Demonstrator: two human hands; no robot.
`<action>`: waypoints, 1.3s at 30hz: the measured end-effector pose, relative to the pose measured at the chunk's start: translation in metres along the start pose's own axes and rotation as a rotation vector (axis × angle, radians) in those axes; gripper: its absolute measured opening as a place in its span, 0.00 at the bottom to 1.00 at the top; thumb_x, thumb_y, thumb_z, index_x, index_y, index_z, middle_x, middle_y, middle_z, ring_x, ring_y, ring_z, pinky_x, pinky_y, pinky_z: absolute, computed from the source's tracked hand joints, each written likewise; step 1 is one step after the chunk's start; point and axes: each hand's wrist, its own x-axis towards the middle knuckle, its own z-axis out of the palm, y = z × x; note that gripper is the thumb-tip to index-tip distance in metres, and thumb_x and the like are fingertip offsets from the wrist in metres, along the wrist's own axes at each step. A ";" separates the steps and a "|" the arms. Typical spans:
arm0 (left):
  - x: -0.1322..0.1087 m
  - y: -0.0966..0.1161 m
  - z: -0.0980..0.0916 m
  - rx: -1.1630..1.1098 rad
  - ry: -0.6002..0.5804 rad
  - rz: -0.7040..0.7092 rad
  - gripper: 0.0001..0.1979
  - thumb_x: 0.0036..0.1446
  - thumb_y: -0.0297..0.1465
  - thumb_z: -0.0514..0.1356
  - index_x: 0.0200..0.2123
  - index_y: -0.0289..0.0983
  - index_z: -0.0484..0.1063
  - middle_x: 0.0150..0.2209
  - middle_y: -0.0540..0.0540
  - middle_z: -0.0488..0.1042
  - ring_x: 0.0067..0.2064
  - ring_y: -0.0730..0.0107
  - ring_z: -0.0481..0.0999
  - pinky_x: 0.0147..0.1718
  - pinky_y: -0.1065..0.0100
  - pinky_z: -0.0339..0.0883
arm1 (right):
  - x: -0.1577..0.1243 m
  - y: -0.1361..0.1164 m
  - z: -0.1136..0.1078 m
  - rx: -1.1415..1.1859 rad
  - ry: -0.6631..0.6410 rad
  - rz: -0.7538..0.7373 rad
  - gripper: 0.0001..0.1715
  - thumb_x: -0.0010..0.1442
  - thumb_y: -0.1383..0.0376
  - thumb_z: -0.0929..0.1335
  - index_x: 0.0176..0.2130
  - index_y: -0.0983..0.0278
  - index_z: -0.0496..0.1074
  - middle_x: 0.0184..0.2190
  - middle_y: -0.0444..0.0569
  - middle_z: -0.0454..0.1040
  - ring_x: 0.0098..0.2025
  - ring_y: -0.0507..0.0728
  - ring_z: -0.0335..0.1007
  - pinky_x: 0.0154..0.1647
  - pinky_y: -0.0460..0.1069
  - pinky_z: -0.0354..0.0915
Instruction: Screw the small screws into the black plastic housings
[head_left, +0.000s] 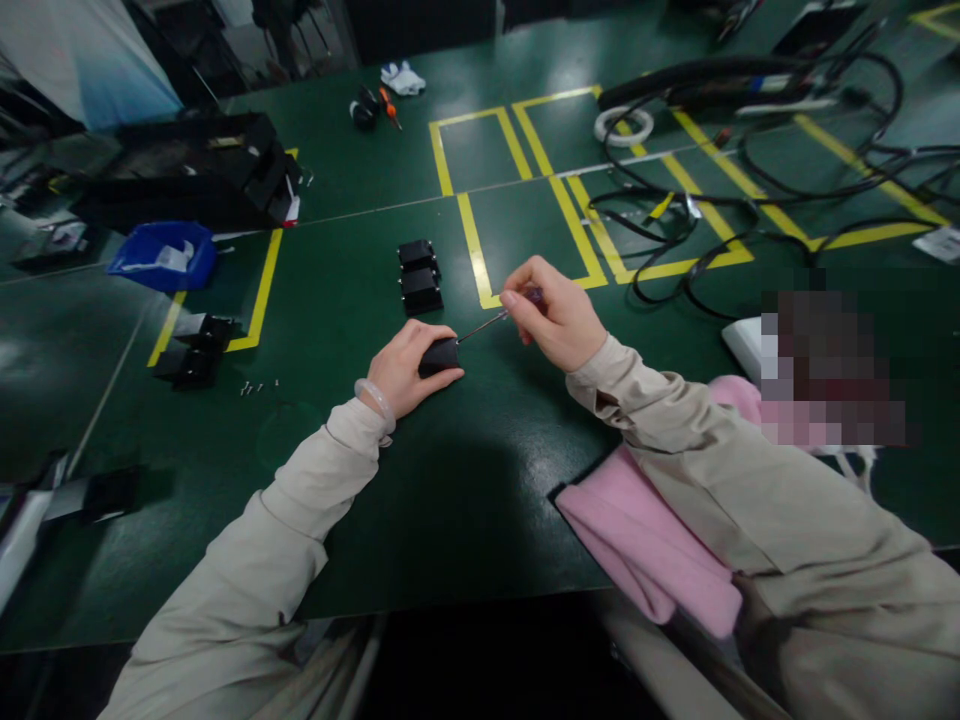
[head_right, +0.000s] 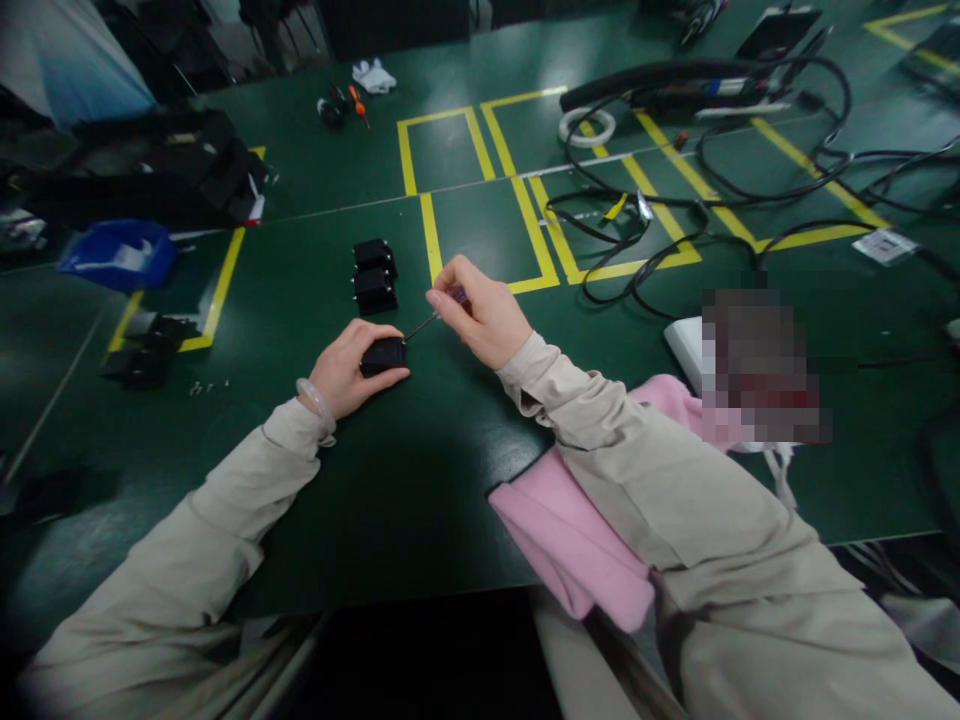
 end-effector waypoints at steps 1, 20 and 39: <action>0.000 0.000 0.000 0.005 -0.003 -0.002 0.20 0.60 0.39 0.64 0.52 0.38 0.69 0.48 0.43 0.72 0.51 0.58 0.74 0.50 0.59 0.69 | 0.000 0.000 0.000 0.009 -0.005 0.004 0.09 0.67 0.58 0.62 0.38 0.60 0.61 0.24 0.37 0.64 0.22 0.48 0.60 0.30 0.48 0.61; 0.000 -0.001 0.000 0.014 -0.010 -0.016 0.20 0.59 0.39 0.64 0.52 0.40 0.68 0.48 0.43 0.72 0.51 0.57 0.73 0.51 0.56 0.69 | 0.000 -0.002 0.000 0.000 0.001 0.003 0.09 0.67 0.56 0.63 0.41 0.59 0.61 0.25 0.37 0.66 0.22 0.48 0.62 0.29 0.48 0.62; 0.000 -0.001 0.002 -0.007 -0.002 -0.025 0.20 0.59 0.39 0.64 0.52 0.40 0.69 0.49 0.44 0.72 0.51 0.57 0.73 0.50 0.58 0.70 | 0.000 -0.001 -0.001 -0.005 0.002 -0.014 0.11 0.67 0.57 0.63 0.35 0.59 0.59 0.23 0.36 0.63 0.20 0.46 0.60 0.26 0.47 0.60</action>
